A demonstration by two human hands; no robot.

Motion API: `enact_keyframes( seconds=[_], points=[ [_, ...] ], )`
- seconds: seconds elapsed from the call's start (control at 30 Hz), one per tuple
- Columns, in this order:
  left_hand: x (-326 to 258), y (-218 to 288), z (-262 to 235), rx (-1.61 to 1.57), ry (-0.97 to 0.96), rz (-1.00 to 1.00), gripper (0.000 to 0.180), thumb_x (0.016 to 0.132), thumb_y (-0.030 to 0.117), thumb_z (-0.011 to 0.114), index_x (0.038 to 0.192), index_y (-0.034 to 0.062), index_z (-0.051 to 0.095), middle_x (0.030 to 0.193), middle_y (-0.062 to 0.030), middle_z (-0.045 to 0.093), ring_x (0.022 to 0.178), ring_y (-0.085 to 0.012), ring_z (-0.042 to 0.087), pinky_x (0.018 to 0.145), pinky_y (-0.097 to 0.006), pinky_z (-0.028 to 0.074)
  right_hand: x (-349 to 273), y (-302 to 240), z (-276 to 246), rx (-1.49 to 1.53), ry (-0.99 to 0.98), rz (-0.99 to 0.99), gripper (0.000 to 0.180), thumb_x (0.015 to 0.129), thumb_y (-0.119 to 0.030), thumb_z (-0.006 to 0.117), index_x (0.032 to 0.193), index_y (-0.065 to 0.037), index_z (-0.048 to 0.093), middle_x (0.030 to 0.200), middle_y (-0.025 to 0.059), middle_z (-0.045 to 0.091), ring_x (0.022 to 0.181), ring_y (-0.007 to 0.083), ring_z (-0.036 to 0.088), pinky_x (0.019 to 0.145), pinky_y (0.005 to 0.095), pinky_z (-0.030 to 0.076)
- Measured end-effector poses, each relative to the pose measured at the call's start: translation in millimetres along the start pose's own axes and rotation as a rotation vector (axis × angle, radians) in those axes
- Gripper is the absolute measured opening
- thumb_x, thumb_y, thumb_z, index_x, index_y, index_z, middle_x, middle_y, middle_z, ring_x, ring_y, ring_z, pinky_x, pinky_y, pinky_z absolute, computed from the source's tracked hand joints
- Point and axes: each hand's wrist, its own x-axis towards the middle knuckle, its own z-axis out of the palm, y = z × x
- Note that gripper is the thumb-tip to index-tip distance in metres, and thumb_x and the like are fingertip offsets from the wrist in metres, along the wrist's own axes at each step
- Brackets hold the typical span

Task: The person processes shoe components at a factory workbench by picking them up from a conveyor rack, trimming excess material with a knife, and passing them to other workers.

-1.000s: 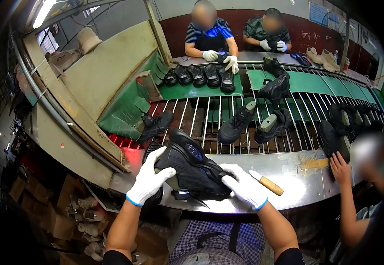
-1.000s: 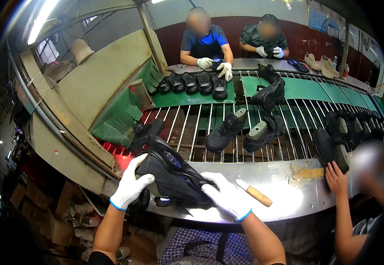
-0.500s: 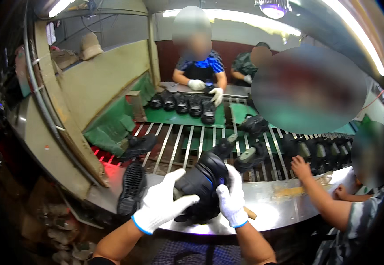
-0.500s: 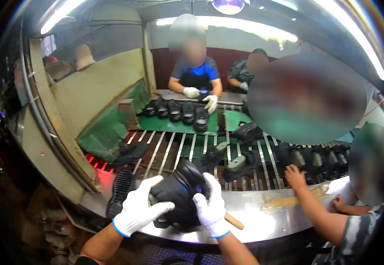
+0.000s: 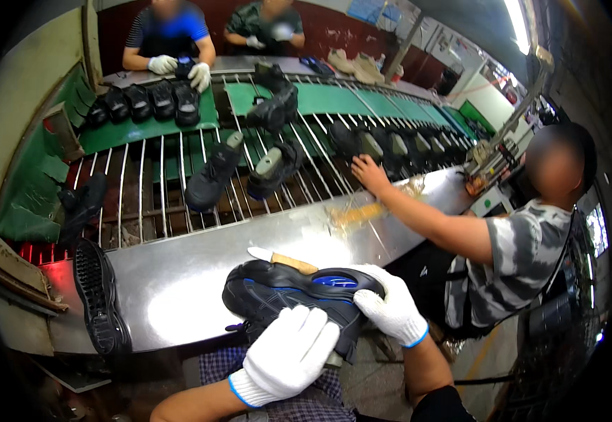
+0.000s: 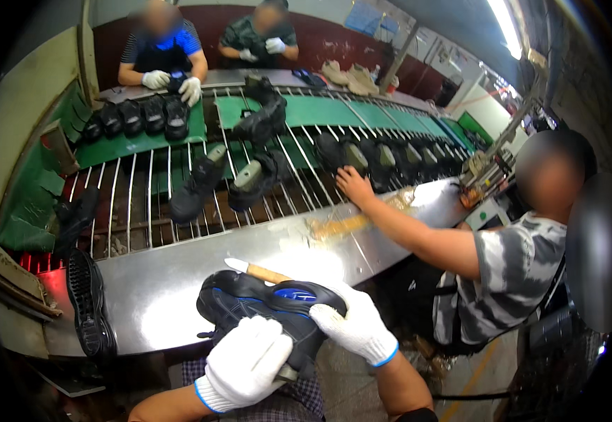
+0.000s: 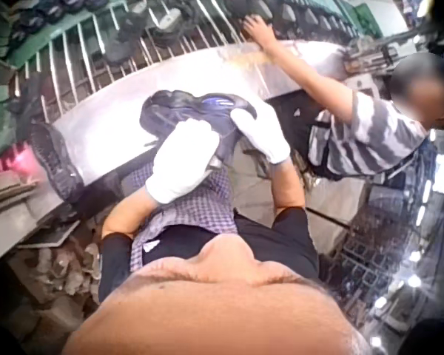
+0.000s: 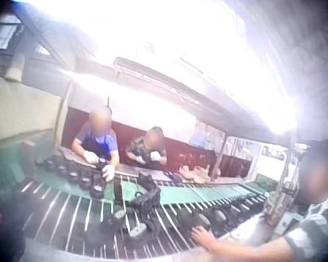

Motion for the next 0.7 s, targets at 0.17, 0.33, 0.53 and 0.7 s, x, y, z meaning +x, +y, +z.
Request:
enact_keyframes(
  seconds=[0.17,0.33,0.53,0.7],
  points=[
    [-24,-4,1,0.011,-0.083,0.183,0.034,0.080,0.018,0.074,0.109,-0.0017,0.072,0.107,-0.0207,0.070,0.094,-0.0339,0.071,0.078,-0.043,0.062,-19,-3,7,-0.145,-0.165,0.177,0.047,0.095,-0.024,0.078,0.134,0.001,0.067,0.117,0.0181,0.078,0.106,0.0198,0.074,0.097,0.0347,0.058],
    [-52,-2,-3,-0.063,-0.204,0.226,0.033,0.088,0.021,0.072,0.113,0.0005,0.074,0.114,-0.0190,0.072,0.100,-0.0341,0.072,0.085,-0.046,0.062,-35,15,26,-0.295,-0.276,0.247,0.057,0.097,-0.040,0.075,0.138,-0.002,0.065,0.122,0.0203,0.076,0.110,0.0306,0.076,0.098,0.0384,0.058],
    [-87,0,5,0.006,-0.253,0.297,0.034,0.091,0.020,0.072,0.121,0.0032,0.071,0.118,-0.0167,0.073,0.101,-0.0323,0.073,0.088,-0.043,0.062,-37,24,49,-0.572,-0.387,0.155,0.067,0.103,-0.056,0.059,0.138,0.001,0.064,0.123,0.0249,0.073,0.112,0.0421,0.073,0.097,0.0460,0.058],
    [-92,0,1,0.048,-0.264,0.320,0.032,0.091,0.021,0.071,0.119,0.0048,0.073,0.120,-0.0161,0.073,0.103,-0.0303,0.074,0.090,-0.043,0.063,-13,24,55,-0.558,-0.450,0.116,0.052,0.106,-0.051,0.056,0.120,-0.003,0.070,0.108,0.0234,0.073,0.101,0.0407,0.074,0.088,0.0476,0.059]
  ],
)
